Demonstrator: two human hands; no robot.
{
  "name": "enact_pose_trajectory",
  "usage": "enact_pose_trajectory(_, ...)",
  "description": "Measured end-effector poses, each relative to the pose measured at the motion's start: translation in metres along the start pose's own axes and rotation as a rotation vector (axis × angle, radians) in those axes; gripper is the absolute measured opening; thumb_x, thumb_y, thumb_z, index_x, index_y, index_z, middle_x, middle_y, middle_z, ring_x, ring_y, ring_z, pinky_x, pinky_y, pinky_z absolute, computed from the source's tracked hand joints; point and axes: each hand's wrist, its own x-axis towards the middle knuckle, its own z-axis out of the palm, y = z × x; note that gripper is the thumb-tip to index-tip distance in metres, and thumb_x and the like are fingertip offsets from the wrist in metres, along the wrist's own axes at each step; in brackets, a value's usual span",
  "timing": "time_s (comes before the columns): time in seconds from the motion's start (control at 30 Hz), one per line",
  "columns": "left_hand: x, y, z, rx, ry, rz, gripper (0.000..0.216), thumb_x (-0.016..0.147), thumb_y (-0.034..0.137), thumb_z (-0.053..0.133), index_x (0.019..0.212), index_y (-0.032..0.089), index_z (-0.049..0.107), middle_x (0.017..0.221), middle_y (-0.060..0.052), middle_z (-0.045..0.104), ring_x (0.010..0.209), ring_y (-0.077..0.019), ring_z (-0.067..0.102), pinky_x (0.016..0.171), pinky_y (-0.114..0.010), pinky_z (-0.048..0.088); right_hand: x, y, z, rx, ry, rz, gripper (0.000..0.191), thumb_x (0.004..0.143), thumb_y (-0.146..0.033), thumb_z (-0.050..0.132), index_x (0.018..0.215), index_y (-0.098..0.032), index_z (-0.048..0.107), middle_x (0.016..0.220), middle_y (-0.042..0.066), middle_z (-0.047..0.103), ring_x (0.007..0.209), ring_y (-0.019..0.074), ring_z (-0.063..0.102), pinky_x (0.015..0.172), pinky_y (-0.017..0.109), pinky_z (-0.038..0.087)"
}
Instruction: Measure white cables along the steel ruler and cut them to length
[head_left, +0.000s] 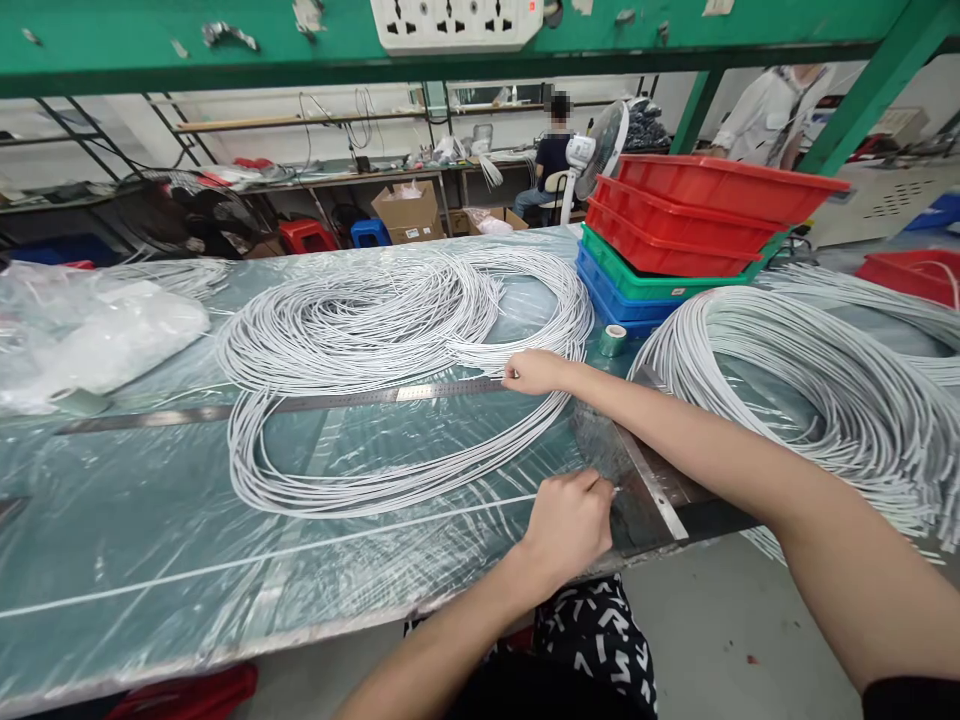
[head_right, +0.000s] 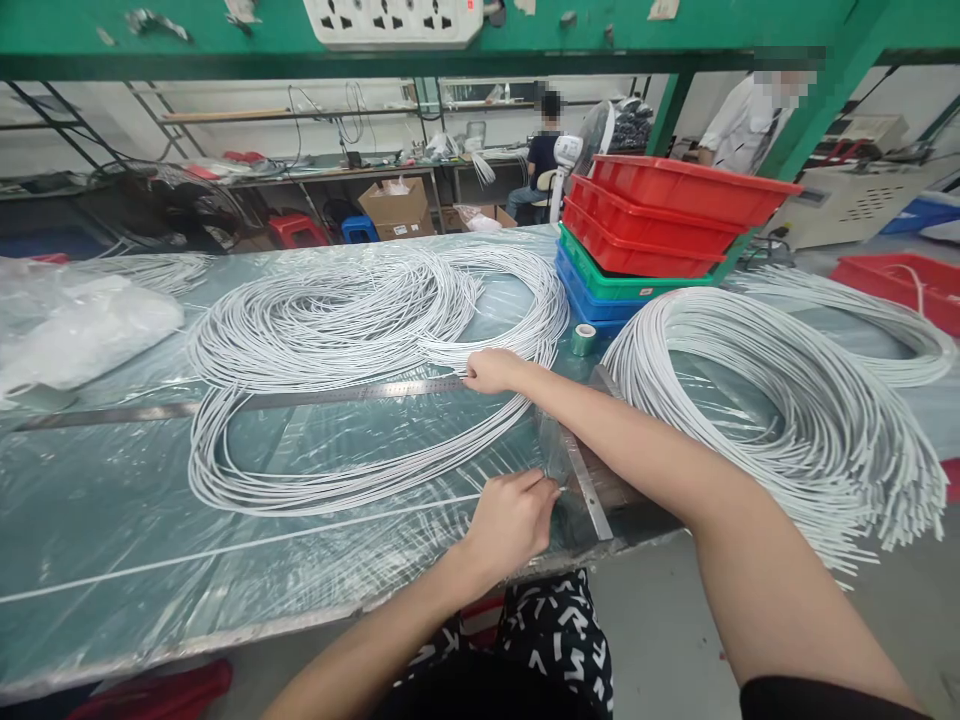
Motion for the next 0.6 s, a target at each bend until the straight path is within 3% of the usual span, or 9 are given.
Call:
enact_pose_trajectory(0.13, 0.0017, 0.0004, -0.0013, -0.009, 0.023, -0.007, 0.024, 0.094, 0.014, 0.043, 0.077, 0.016, 0.060, 0.072, -0.002, 0.058, 0.062, -0.0152, 0.055, 0.052, -0.030, 0.032, -0.0012, -0.0015, -0.0039, -0.012, 0.000, -0.017, 0.030, 0.093, -0.037, 0.049, 0.089, -0.019, 0.073, 0.086, 0.007, 0.072, 0.078, 0.0197, 0.063, 0.059, 0.028, 0.031)
enact_pose_trajectory(0.6, 0.0034, 0.0019, -0.0033, -0.024, 0.012, -0.019, 0.025, 0.094, 0.013, 0.042, 0.078, 0.016, 0.061, 0.071, -0.003, 0.058, 0.061, -0.0162, 0.056, 0.054, -0.029, 0.034, -0.0021, -0.0036, -0.0065, -0.018, -0.014, 0.002, 0.029, 0.094, -0.035, 0.050, 0.093, -0.019, 0.073, 0.087, 0.008, 0.072, 0.082, 0.0209, 0.064, 0.063, 0.027, 0.036)
